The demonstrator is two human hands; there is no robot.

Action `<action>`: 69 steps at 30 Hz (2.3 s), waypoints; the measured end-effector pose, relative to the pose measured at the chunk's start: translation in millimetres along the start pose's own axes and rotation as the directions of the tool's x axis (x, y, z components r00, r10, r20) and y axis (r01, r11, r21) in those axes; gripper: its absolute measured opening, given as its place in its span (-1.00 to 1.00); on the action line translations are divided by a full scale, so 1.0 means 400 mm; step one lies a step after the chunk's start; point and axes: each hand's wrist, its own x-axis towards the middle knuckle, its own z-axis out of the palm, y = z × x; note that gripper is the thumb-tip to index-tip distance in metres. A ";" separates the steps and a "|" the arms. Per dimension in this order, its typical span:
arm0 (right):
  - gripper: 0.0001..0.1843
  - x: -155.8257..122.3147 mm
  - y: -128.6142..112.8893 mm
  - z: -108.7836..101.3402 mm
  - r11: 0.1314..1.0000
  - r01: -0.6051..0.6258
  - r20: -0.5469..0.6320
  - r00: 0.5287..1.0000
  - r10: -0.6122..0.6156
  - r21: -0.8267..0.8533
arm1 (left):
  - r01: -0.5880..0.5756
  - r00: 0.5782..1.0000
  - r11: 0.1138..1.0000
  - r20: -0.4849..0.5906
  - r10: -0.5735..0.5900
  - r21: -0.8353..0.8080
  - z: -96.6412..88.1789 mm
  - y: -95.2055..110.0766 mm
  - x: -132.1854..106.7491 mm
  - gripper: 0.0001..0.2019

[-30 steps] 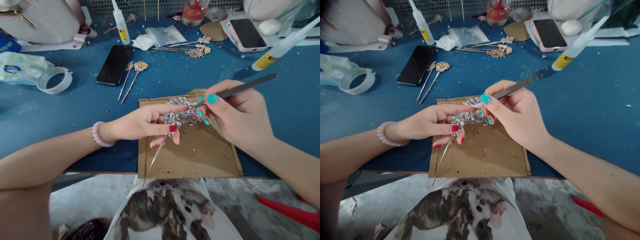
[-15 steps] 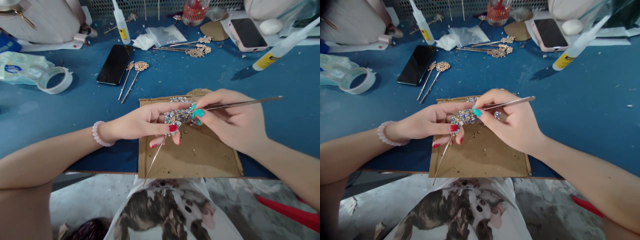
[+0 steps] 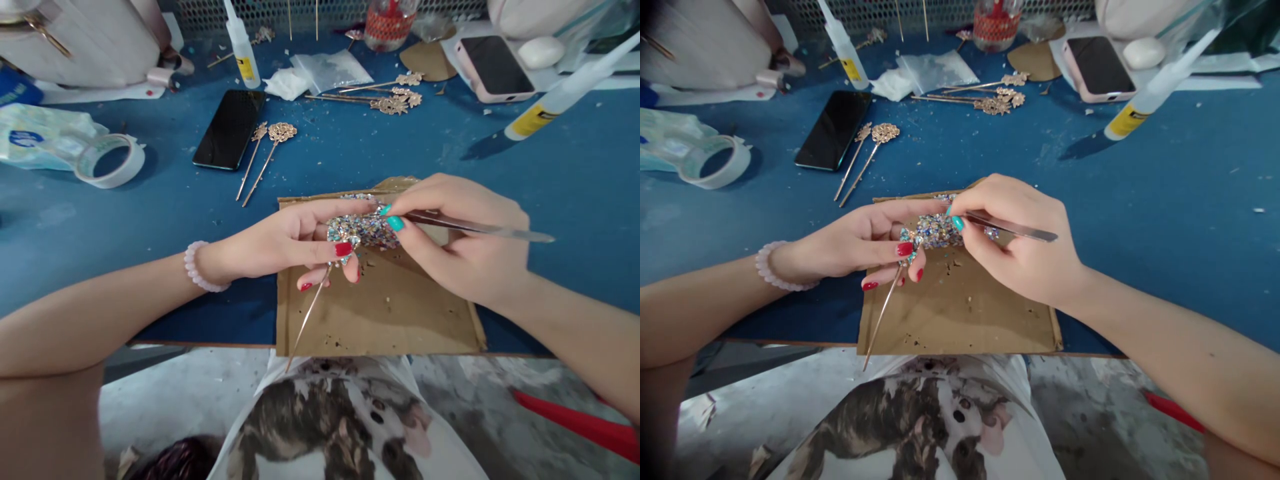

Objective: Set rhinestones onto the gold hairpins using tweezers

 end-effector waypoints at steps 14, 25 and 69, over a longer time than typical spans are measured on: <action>-0.92 -0.004 0.000 -0.031 1.000 -0.013 0.232 0.973 0.014 -0.009 | -0.008 0.998 1.000 -0.059 0.009 0.013 0.003 0.003 -0.002 -0.44; -0.90 0.003 0.027 -0.045 0.995 -0.035 0.595 0.803 -0.030 0.097 | 0.008 0.998 1.000 -0.062 -0.007 0.023 0.001 0.002 -0.002 -0.48; -0.82 0.025 0.033 -0.057 0.994 -0.041 0.649 0.760 -0.036 0.103 | 0.024 0.998 0.999 -0.056 -0.022 0.036 0.000 0.003 0.001 -0.48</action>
